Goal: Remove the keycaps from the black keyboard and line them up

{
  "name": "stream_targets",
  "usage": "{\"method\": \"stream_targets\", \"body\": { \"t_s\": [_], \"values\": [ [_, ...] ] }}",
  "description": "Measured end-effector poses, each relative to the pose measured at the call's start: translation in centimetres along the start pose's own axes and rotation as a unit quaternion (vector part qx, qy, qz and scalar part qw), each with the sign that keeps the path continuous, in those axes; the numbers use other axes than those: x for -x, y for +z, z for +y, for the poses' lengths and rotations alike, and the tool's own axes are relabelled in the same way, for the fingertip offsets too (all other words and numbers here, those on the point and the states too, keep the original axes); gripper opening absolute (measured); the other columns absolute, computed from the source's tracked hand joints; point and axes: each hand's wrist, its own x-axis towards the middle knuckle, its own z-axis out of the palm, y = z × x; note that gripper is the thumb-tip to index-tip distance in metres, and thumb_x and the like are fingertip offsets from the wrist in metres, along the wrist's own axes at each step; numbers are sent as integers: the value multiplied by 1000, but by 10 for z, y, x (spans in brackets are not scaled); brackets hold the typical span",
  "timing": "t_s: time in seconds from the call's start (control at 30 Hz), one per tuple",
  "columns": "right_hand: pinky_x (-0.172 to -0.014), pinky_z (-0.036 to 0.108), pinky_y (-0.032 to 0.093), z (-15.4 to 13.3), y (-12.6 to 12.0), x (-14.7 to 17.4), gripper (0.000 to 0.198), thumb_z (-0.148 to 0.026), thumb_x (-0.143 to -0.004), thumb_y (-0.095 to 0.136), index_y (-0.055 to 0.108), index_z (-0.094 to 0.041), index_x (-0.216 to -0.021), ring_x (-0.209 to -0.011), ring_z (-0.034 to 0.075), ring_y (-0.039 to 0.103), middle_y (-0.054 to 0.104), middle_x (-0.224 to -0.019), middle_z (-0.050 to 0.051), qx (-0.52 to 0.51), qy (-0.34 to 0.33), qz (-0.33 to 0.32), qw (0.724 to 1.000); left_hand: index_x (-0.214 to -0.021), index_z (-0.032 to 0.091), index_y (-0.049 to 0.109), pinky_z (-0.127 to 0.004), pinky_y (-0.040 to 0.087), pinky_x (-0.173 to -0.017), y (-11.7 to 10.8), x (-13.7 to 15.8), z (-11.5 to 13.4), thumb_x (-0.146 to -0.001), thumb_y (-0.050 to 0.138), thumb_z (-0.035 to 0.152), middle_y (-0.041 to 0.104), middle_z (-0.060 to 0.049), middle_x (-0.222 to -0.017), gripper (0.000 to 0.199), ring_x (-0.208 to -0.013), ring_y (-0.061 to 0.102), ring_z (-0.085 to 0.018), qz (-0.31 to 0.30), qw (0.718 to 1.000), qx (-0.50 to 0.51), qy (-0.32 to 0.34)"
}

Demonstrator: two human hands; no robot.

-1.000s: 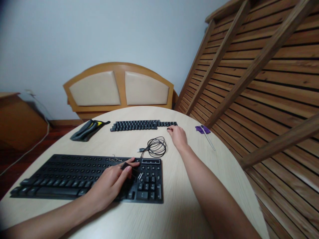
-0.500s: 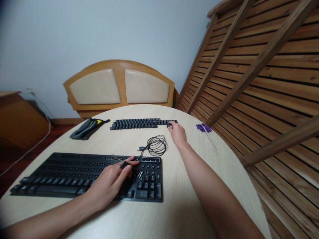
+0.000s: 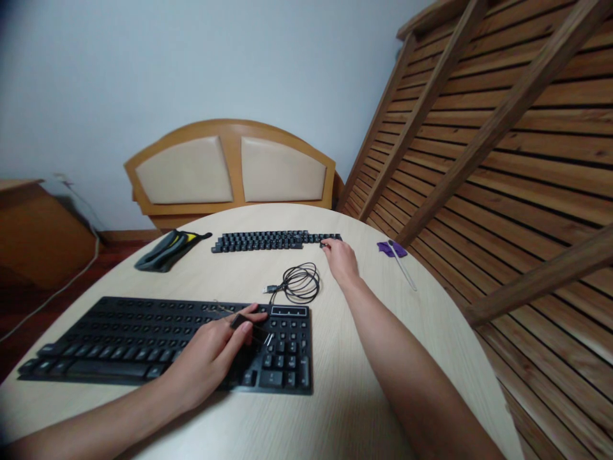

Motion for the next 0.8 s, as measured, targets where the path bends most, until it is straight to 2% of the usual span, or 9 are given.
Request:
{"method": "stream_targets", "body": {
  "t_s": [0.37,0.67,0.8],
  "values": [
    [-89,30,46,5,3,-3,27,-18,-90,57,72,-22,-112,-101,22,65,73,-110,7,18,-6,-7,1000,-92,18,71,-49,47,-106,1,0,0,-101,31,33,69,-9,-123,43,-129,54,-26,7,1000,5,5],
    [-81,31,48,0,-1,2,29,-22,-91,58,68,-28,-118,-98,22,63,69,-110,5,54,-4,-2,999,-87,18,71,-48,48,-106,0,0,1,-102,31,33,70,-9,-122,46,-129,55,-26,7,1000,0,9],
    [-79,30,48,-1,-2,3,31,-23,-92,58,67,-28,-121,-100,23,63,69,-112,5,71,-11,-12,997,-103,17,72,-48,48,-105,-1,0,2,-102,32,33,68,-9,-125,42,-128,56,-26,9,1000,-6,7]
  ]
}}
